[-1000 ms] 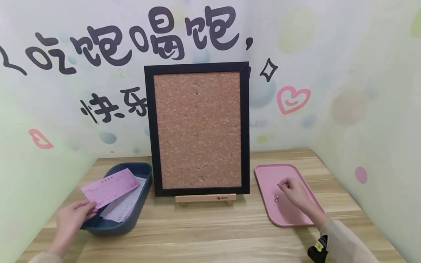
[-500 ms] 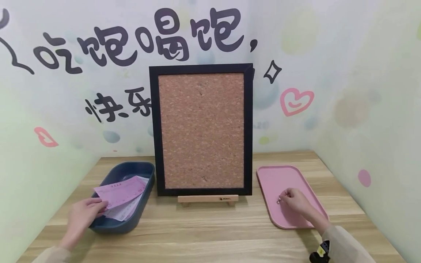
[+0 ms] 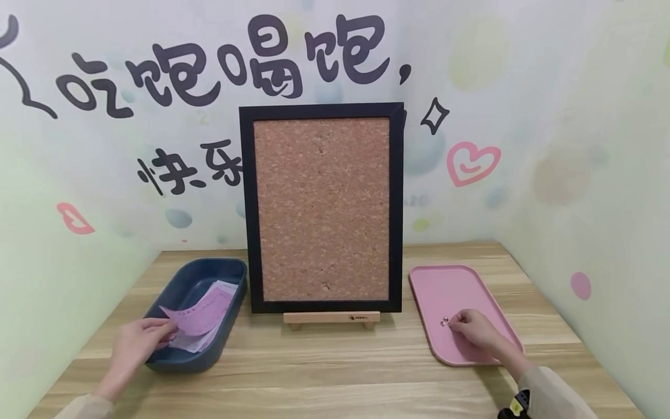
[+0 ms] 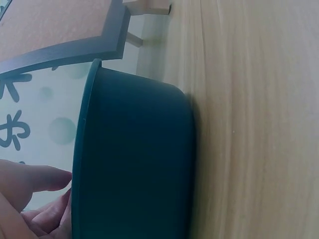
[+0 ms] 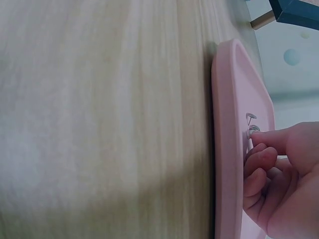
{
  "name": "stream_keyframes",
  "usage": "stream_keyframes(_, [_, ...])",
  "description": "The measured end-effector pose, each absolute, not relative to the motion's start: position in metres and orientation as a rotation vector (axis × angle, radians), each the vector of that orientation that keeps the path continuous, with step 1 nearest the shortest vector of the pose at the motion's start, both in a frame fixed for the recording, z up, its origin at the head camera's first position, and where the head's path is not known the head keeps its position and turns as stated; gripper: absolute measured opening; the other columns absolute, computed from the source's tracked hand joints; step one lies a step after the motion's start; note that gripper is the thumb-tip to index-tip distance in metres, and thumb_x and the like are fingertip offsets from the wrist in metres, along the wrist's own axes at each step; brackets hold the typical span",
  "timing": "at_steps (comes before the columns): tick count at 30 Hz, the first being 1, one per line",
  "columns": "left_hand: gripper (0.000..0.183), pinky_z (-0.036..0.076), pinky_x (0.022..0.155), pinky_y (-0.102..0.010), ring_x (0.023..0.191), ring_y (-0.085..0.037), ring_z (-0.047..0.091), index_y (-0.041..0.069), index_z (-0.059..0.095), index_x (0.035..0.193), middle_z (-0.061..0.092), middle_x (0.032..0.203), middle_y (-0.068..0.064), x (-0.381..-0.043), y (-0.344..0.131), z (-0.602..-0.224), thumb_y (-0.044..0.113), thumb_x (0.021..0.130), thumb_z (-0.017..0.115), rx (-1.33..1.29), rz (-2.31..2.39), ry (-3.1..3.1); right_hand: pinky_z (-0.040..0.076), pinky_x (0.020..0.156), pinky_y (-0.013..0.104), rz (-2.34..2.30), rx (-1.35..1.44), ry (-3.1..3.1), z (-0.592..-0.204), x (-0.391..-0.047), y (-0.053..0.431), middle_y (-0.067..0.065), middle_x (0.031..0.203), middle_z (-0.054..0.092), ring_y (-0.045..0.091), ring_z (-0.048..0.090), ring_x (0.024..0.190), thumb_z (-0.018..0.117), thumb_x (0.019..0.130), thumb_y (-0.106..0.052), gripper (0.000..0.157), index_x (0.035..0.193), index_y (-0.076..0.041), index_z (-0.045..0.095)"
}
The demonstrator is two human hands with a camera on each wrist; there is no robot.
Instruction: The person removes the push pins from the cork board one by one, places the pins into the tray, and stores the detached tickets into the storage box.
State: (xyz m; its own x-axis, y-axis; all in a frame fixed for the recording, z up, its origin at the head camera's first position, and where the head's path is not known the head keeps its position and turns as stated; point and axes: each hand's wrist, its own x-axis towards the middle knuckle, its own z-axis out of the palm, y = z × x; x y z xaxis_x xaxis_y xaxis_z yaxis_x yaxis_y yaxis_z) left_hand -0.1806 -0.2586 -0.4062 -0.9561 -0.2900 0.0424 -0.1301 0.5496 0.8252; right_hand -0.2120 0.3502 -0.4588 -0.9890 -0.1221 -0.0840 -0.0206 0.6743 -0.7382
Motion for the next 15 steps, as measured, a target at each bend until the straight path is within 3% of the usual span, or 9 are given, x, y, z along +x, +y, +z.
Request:
stream_keyframes(10, [0.027,0.05,0.054,-0.016,0.061,-0.013,0.064,-0.015,0.061,0.096,0.068,0.081,-0.021,-0.182,-0.253,-0.406,0.008,0.082,0.062,0.321,-1.35,-2.616,0.037,0.045,0.019,-1.169,-0.099,2.772,-0.454,-0.211,0.353,0.001,0.063,0.048,0.006,0.042,0.051,0.055,0.085,-0.007,0.015,0.087,0.008,0.058])
stream_keyframes(15, [0.032,0.051,0.056,-0.017,0.067,-0.014,0.066,-0.012,0.058,0.105,0.066,0.09,-0.023,-0.188,-0.248,-0.403,0.013,0.085,0.061,0.258,-1.325,-2.615,0.036,0.042,0.019,-1.142,-0.163,2.747,-0.446,-0.214,0.359,0.0,0.062,0.047,0.006,0.041,0.05,0.057,0.086,-0.011,0.016,0.083,0.004,0.057])
